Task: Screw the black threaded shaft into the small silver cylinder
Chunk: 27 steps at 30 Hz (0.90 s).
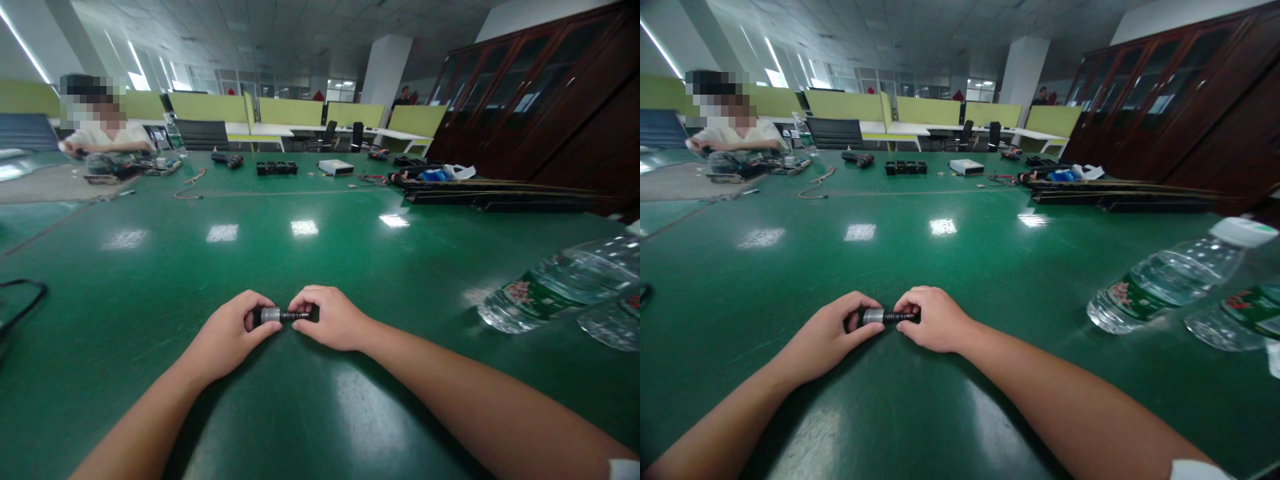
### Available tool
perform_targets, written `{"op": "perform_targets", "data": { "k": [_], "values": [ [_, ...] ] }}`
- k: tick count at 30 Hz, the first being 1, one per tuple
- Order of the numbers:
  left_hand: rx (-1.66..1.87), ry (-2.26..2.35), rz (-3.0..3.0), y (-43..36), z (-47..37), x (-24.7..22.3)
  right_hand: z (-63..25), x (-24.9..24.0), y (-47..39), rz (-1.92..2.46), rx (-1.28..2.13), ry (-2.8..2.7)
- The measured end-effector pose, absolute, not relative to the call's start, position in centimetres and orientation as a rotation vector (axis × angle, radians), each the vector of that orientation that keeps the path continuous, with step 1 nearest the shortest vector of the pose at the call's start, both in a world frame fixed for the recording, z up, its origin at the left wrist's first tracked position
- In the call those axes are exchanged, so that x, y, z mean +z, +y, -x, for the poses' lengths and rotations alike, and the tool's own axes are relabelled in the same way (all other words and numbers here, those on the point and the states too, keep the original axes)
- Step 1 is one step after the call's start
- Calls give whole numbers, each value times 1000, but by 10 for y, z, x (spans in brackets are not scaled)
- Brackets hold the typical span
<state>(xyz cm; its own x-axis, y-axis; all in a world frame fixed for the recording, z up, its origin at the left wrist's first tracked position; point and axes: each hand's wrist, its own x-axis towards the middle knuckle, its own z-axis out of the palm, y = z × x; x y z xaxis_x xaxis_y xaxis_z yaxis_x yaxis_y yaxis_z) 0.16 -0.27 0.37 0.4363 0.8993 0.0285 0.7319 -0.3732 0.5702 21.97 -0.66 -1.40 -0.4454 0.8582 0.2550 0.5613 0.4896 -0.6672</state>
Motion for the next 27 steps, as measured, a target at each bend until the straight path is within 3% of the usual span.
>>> {"op": "perform_targets", "data": {
  "k": [17,27],
  "values": [
    [491,1413,-2216,-1,-1,5,-227,-14,-6,1532,289,-2104],
    [494,1421,-2206,-1,0,3,-227,-16,-4,1431,436,-2072]
  ]
}}
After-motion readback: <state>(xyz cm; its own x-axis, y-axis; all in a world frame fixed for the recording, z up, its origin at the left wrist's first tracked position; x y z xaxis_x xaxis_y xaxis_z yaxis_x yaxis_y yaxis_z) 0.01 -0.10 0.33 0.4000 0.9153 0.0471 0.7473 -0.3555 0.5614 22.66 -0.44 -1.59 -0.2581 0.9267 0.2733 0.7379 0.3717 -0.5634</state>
